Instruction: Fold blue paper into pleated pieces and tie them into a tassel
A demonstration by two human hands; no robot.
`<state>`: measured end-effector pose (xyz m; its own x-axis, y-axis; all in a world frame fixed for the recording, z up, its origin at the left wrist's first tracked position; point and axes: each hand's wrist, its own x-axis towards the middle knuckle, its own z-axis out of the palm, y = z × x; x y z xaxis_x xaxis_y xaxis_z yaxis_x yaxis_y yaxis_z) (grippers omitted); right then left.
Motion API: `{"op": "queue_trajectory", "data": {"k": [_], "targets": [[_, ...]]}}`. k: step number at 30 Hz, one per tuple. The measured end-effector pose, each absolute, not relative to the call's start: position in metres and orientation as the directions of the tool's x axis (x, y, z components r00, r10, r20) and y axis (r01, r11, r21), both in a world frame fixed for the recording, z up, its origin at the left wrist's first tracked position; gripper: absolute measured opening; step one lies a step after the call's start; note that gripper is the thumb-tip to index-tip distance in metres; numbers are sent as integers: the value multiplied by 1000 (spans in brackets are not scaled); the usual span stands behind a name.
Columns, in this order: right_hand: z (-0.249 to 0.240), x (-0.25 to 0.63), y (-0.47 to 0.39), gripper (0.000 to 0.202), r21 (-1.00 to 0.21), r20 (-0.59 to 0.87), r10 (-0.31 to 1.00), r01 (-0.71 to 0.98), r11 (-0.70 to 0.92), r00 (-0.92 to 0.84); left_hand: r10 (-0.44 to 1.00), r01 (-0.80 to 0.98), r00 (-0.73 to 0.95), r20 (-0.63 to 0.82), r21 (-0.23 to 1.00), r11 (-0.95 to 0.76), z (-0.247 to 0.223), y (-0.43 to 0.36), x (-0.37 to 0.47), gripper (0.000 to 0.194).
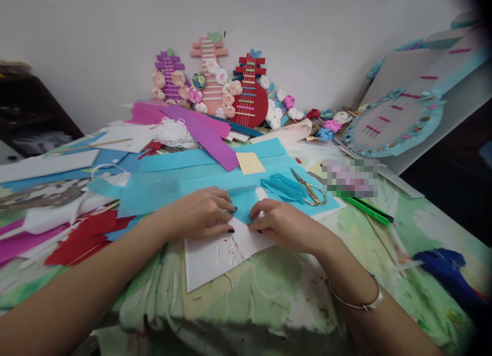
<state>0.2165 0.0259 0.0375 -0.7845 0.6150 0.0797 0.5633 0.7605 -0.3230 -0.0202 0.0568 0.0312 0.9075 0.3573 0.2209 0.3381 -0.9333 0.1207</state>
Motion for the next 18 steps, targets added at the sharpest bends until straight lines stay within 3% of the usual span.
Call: {"op": "queue_trajectory", "data": {"k": [9,13,15,18], "targets": [[39,217,25,27,-298,54,623,583,756,-780,375,366,878,297,88,-926,28,63,-26,28],[37,218,25,24,-282,90,654,610,740,-751,374,331,824,426,174,-927,25,63,-24,18],[36,219,27,21,-260,102,672,632,730,-734,374,322,834,406,193,-927,23,63,-23,15],[33,220,32,21,-207,121,694,666,717,-710,375,348,890,259,145,-926,22,63,-24,36]]}}
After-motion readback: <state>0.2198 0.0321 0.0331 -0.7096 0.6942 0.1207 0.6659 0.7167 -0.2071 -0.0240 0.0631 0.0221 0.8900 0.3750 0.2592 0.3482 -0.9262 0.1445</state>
